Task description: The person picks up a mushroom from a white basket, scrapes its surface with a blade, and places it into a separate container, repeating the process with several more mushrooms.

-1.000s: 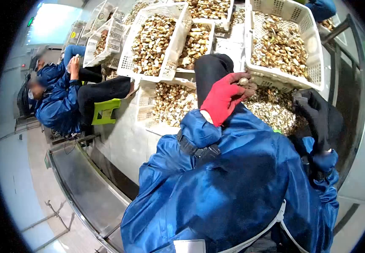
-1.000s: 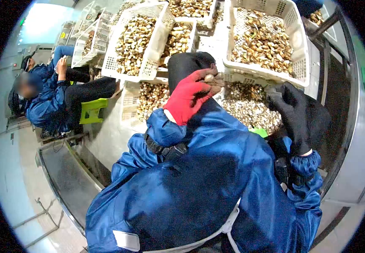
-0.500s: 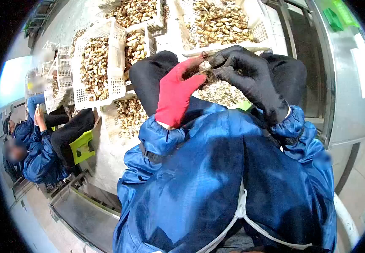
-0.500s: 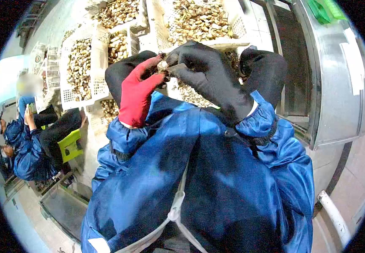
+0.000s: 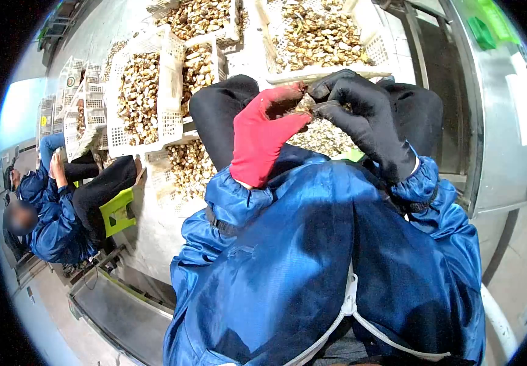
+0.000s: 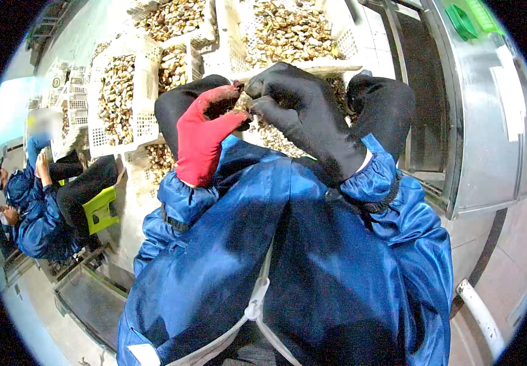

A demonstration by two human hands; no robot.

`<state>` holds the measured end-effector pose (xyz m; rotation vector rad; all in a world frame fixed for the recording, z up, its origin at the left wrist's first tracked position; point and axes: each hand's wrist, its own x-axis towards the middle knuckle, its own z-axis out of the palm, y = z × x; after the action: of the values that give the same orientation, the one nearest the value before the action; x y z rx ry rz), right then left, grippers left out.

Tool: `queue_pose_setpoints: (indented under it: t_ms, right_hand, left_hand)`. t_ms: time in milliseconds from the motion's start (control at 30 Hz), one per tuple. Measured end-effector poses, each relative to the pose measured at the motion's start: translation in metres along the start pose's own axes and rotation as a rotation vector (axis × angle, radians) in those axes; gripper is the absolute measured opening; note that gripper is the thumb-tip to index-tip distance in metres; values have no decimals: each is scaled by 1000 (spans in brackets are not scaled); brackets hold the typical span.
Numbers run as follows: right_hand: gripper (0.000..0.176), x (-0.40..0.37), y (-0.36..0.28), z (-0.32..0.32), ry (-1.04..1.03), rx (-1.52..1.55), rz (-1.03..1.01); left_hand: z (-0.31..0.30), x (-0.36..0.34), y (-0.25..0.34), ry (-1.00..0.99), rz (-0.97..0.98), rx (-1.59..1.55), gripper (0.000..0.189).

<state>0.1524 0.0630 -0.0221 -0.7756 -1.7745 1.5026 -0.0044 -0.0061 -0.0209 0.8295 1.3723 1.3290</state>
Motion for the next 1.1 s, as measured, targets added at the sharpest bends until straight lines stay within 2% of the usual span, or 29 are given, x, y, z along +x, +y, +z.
queue_pose_setpoints:
  t_ms: [133, 167, 267, 300, 433, 533, 600, 667, 767, 800, 867, 900, 1067, 1100]
  right_hand:
    - [14, 0, -5, -2, 41, 174, 203]
    - [14, 0, -5, -1, 36, 143, 164]
    - [15, 1, 2, 3, 23, 50, 44]
    - [14, 4, 8, 3, 24, -123, -129]
    - [14, 0, -3, -2, 55, 29, 238]
    - [15, 3, -1, -5, 57, 166, 313]
    - [15, 2, -6, 0, 8, 160, 210]
    - [15, 3, -4, 0, -12, -86, 129]
    - [14, 3, 7, 0, 51, -30, 196]
    - [13, 5, -7, -1, 82, 180, 311]
    - [11, 7, 0, -11, 64, 223, 361]
    - [12, 7, 0, -11, 77, 206, 352]
    - [12, 3, -4, -5, 106, 202, 271]
    - [13, 2, -8, -3, 91, 176, 196]
  left_hand:
    - [-5, 0, 2, -38, -58, 60, 31]
    - [-5, 1, 3, -44, -81, 63, 30]
    - [-4, 4, -6, -25, 164, 257, 33]
    - [-3, 3, -5, -31, 185, 257, 34]
    - [-2, 0, -3, -67, 193, 234, 33]
    - [-3, 2, -6, -86, 225, 234, 34]
    - [-1, 3, -6, -70, 292, 311, 36]
    - [-1, 6, -17, -68, 411, 346, 45]
    - [0, 7, -18, -69, 569, 523, 51]
    - [0, 8, -19, -78, 544, 471, 51]
    - [-1, 10, -23, -94, 494, 366, 51]
    - [2, 5, -10, -71, 451, 443, 53]
    - [1, 4, -1, -71, 35, 25, 53]
    - [-1, 5, -3, -73, -48, -71, 52]
